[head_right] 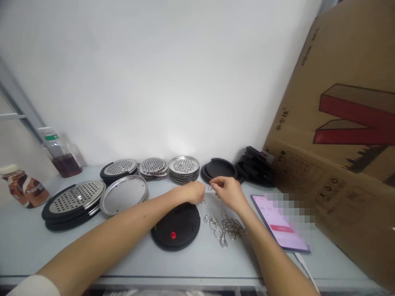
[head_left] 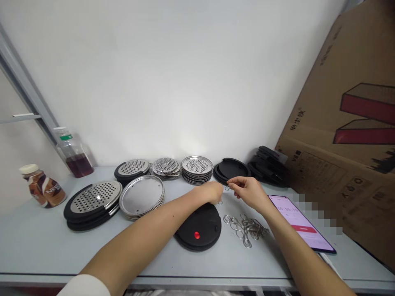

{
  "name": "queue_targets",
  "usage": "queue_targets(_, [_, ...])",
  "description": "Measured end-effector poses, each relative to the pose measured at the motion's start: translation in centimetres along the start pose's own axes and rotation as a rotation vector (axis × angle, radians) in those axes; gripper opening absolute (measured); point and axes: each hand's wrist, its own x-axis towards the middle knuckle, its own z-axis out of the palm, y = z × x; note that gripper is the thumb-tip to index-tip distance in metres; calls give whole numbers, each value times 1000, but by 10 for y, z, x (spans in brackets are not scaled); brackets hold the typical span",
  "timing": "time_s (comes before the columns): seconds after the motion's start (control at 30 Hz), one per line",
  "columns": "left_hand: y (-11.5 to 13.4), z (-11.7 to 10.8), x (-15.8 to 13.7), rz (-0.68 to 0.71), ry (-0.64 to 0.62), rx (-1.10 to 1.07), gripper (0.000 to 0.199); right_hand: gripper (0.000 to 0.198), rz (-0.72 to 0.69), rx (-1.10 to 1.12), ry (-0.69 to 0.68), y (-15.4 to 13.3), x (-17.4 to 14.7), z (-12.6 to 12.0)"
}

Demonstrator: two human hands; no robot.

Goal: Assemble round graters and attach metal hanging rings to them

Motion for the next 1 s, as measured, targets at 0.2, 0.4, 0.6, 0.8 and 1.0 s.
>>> queue_targets(0.2, [1, -1, -5, 53, 50, -34, 12, 19, 16, 56, 4, -1, 1, 0])
queue_targets(0.4, [-26, -12, -34, 103, 293, -269, 15, 18, 28, 278, -69, -11, -4, 4])
queue_targets(0.6, [-61, -3, -90, 100, 447, -614, 13, 23, 99, 578, -293, -38, -8, 23])
queue_targets(0.8, [-71, 12, -121, 109, 604, -918, 18, 29, 182, 735, -406, -60, -5, 43])
queue_targets(1.0, [-65, 21, -130, 213, 630, -938, 16, 27, 142, 803, -378, -53, -22, 54])
